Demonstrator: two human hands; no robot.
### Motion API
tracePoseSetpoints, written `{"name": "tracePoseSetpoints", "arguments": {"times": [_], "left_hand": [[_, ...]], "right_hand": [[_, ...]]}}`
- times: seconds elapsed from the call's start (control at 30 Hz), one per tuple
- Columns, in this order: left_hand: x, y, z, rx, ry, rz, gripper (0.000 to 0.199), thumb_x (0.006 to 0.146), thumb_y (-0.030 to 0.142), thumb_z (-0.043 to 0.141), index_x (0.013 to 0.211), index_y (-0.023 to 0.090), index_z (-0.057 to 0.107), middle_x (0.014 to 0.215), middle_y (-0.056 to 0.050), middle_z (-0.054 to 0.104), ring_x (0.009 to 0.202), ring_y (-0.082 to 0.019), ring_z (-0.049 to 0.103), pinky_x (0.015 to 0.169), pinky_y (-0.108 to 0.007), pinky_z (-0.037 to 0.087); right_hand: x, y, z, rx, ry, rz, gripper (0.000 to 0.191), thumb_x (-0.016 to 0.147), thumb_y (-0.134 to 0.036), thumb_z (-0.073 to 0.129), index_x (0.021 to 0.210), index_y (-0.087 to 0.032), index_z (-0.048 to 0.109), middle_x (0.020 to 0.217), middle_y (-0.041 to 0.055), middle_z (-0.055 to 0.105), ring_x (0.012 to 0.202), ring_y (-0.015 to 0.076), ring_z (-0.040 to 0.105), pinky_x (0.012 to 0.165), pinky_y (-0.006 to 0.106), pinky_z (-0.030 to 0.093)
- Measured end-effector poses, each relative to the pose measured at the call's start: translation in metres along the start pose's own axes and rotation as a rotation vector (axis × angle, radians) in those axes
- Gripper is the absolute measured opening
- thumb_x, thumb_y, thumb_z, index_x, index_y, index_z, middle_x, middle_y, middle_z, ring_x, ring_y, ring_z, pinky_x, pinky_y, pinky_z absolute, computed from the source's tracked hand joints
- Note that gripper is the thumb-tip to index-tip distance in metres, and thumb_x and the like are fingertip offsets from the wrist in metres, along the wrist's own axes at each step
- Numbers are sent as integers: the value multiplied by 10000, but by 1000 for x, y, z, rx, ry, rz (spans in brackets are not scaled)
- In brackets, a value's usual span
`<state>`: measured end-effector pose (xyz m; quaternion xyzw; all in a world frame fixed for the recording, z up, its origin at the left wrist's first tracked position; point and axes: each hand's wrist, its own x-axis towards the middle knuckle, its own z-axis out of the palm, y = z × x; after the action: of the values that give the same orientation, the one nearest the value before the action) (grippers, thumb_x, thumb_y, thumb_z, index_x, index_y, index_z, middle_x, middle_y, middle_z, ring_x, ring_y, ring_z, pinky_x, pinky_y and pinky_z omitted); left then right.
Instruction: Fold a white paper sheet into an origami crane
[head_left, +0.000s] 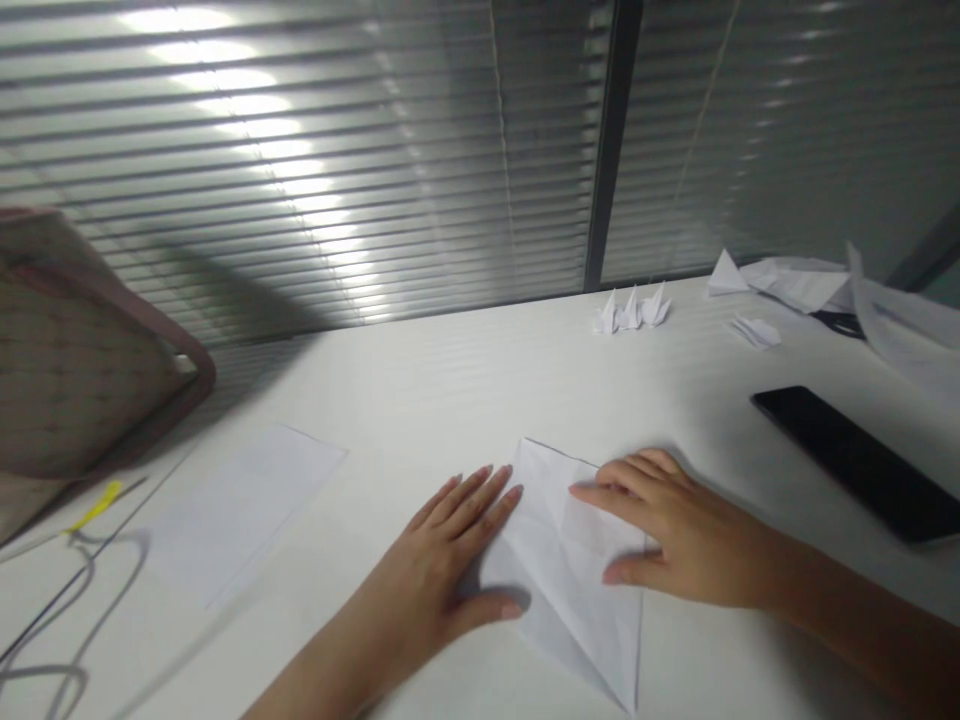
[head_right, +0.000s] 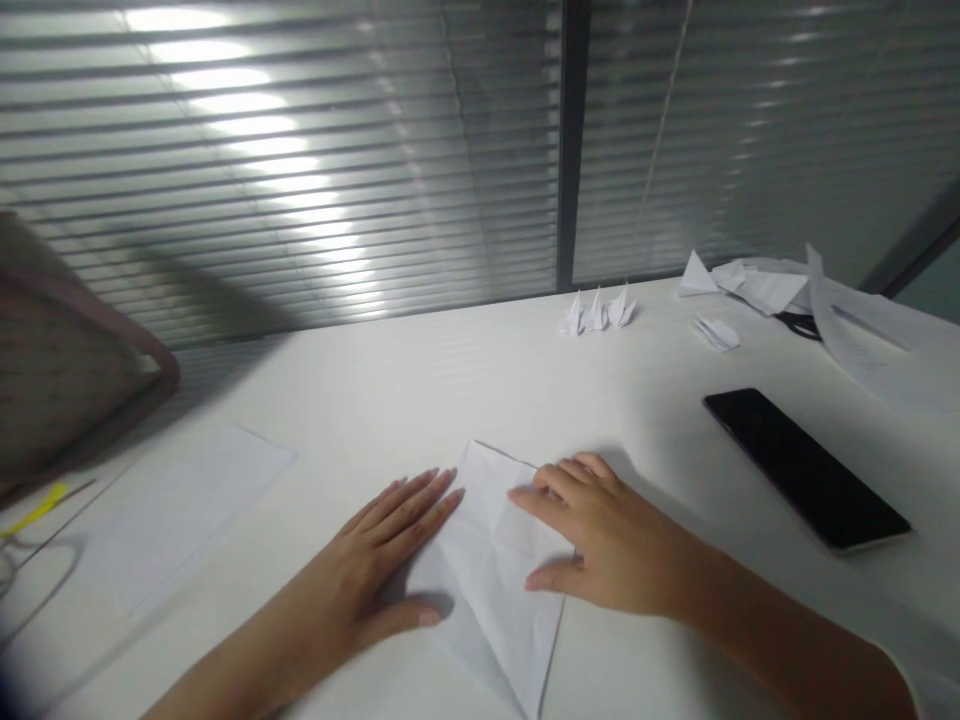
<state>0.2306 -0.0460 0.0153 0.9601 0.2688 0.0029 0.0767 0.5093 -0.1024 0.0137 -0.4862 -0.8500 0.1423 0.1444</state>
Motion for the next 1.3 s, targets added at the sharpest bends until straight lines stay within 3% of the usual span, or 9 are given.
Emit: {"name": "tracePoseSetpoints", "arguments": {"times": [0.17, 0.33, 0.57, 0.67, 0.8, 0.97, 1.07, 1.17, 1.3], "left_hand": [[0, -7, -10, 22, -29, 117, 508, 968, 339, 432, 1446, 327, 259, 1537, -18, 244, 1414, -228, 205, 1119, -480, 271], [1, -2, -6, 57, 80, 32, 435, 982, 177, 368, 1411, 250, 377, 1476, -58, 387, 1358, -211, 350, 1108, -460, 317], [1, 10, 4, -46, 167, -108, 577, 893, 455, 525, 1403, 213, 407, 1387, -122, 490, 1208, -288, 499, 987, -464, 459], [1, 13, 9, -24, 183, -140, 645, 896, 478, 505, 1453, 224, 302, 1428, -121, 440, 1259, -304, 448, 1006, -479, 430], [2, 15, 13, 35, 120, -99, 636, 947, 438, 414, 1490, 239, 150, 1532, -63, 267, 1394, -260, 267, 1117, -474, 277], [2, 19, 13, 23, 100, -112, 551, 982, 285, 299, 1494, 179, 122, 1541, -83, 221, 1413, -216, 211, 1133, -440, 251], [3, 20, 16, -54, 130, -119, 589, 971, 283, 334, 1498, 198, 86, 1551, -104, 198, 1413, -239, 213, 1126, -468, 255], [4, 18, 22, -241, 291, -225, 729, 914, 343, 473, 1497, 245, 46, 1525, -147, 249, 1350, -299, 323, 1054, -517, 349], [6, 12, 26, -667, 430, -311, 842, 784, 299, 654, 1469, 302, 164, 1350, -132, 431, 954, -209, 583, 806, -389, 526]], "right_hand": [[-3, 0, 4, 65, -62, -90, 884, 654, -587, 732, 1410, -294, 381, 1480, 87, 362, 1356, 320, 285, 1080, 496, 267], [-4, 8, 6, 33, -58, -70, 617, 854, -465, 584, 1410, -285, 385, 1476, 50, 394, 1348, 242, 339, 1084, 445, 300], [3, 27, 10, -49, 27, -129, 454, 948, -309, 460, 1398, -304, 397, 1450, 1, 435, 1346, 184, 368, 1148, 449, 203], [2, 22, 15, -97, -7, -104, 515, 966, -387, 402, 1453, -255, 299, 1500, 9, 343, 1381, 178, 303, 1152, 420, 225], [-3, 15, 23, -159, -44, -52, 623, 960, -488, 349, 1492, -210, 181, 1550, 41, 157, 1418, 226, 189, 1151, 452, 221], [0, 13, 24, -162, -71, -66, 650, 960, -505, 323, 1495, -178, 150, 1550, 53, 141, 1424, 216, 161, 1161, 454, 185], [3, 12, 22, -129, -68, -69, 681, 943, -517, 366, 1497, -191, 140, 1552, 45, 153, 1423, 211, 174, 1163, 457, 179], [4, 14, 22, -81, -58, -55, 714, 923, -529, 412, 1498, -203, 143, 1550, 45, 187, 1417, 211, 202, 1161, 447, 194], [2, 16, 22, -45, -25, -54, 707, 916, -505, 447, 1497, -234, 150, 1549, 43, 214, 1412, 229, 218, 1146, 460, 229]]}}
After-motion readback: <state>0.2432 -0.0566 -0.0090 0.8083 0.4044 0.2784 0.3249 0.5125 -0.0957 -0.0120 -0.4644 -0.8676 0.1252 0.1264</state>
